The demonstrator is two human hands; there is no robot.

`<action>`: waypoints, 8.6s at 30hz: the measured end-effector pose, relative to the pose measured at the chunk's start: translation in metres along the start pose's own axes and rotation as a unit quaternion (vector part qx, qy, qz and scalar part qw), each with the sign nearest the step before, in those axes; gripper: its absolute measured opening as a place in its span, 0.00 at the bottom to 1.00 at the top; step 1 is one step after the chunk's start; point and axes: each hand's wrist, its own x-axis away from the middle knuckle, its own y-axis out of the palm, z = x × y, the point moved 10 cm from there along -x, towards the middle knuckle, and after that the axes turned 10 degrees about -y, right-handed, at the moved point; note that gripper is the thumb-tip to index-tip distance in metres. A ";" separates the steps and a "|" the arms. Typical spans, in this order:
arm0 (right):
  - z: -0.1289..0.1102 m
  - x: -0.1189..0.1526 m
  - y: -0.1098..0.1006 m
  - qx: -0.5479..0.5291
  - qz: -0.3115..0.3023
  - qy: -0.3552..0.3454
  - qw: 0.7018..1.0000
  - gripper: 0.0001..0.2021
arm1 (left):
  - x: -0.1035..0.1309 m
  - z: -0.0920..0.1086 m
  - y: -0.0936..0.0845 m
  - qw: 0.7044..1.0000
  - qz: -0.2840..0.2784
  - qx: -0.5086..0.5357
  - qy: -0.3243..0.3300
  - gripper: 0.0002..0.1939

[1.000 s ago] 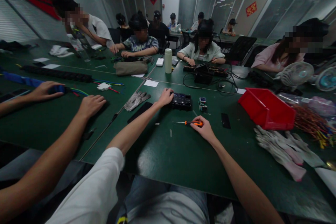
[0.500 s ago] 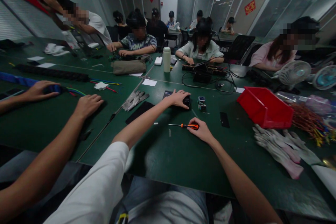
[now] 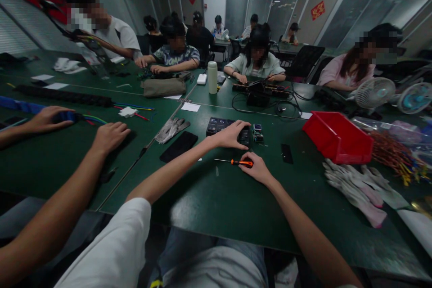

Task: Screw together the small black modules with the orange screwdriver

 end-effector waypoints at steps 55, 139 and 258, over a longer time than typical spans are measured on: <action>0.126 -0.072 -0.074 -0.058 -0.041 0.080 0.994 0.47 | 0.125 0.018 0.028 0.994 -0.019 0.078 -0.080 0.49; 0.013 0.067 -0.024 0.317 -0.127 0.122 0.932 0.31 | 0.130 0.004 0.022 0.998 0.010 0.018 -0.065 0.35; -0.048 -0.003 0.009 0.145 -0.092 -0.054 0.984 0.38 | 0.128 -0.015 0.010 0.983 0.051 0.146 -0.098 0.43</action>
